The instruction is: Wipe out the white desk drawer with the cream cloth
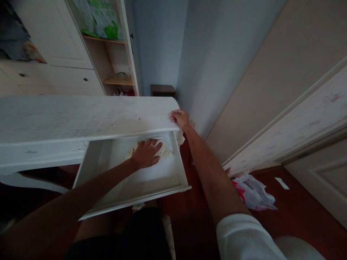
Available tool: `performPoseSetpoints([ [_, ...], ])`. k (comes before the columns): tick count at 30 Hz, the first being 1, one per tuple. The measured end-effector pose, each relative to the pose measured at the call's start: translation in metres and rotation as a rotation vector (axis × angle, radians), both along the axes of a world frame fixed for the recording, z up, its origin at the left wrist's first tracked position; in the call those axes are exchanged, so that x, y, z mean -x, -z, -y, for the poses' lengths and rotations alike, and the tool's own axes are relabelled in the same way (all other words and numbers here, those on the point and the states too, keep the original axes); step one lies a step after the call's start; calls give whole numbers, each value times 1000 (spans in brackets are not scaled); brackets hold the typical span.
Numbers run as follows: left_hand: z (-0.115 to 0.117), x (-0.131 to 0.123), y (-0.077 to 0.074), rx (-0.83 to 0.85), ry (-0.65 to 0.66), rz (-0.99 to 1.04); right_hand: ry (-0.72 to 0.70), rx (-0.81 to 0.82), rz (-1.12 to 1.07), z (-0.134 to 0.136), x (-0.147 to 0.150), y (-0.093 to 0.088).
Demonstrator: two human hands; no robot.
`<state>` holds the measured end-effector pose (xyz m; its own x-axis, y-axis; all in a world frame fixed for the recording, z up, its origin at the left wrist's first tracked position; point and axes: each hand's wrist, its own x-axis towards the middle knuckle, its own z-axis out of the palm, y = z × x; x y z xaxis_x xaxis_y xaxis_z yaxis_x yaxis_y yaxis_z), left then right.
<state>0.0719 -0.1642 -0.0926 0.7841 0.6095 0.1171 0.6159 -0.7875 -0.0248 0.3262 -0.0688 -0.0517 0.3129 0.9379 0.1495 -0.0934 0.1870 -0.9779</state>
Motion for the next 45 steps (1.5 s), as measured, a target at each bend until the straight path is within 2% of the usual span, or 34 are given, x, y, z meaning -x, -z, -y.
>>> performPoseSetpoints([
  [5, -2, -6, -4, 97, -233, -99, 32, 8, 41, -1, 0, 1],
  [9, -12, -16, -3, 88, -352, -33, 52, 9, 53, -1, 0, 1],
  [13, -19, -24, -3, 97, -424, 29, 44, 0, 53, 0, 0, 0],
  [17, -26, -34, -12, 151, -465, 46, 38, 16, 35, 0, -1, -1],
  [22, -35, -52, -28, 252, -495, -34, 38, 16, 27, 0, -3, 0],
  [26, -36, -60, -31, 270, -510, -96, 26, 8, 30, 0, -3, 1],
  [32, -30, -56, -21, 287, -583, -49, 45, 3, 21, 0, -1, 1],
  [34, -27, -55, -15, 223, -587, -2, 56, 6, 17, 0, 0, 1],
  [37, -21, -54, -5, 75, -512, 60, 63, 3, 6, 1, 1, 1],
  [39, -16, -55, 1, 38, -477, 96, 56, -1, 7, 1, 1, 1],
  [43, -7, -57, 11, -2, -491, 186, 44, -11, 26, 1, -1, 2],
  [45, -6, -56, 15, -47, -372, 185, 42, -16, 31, 1, -2, 3],
])
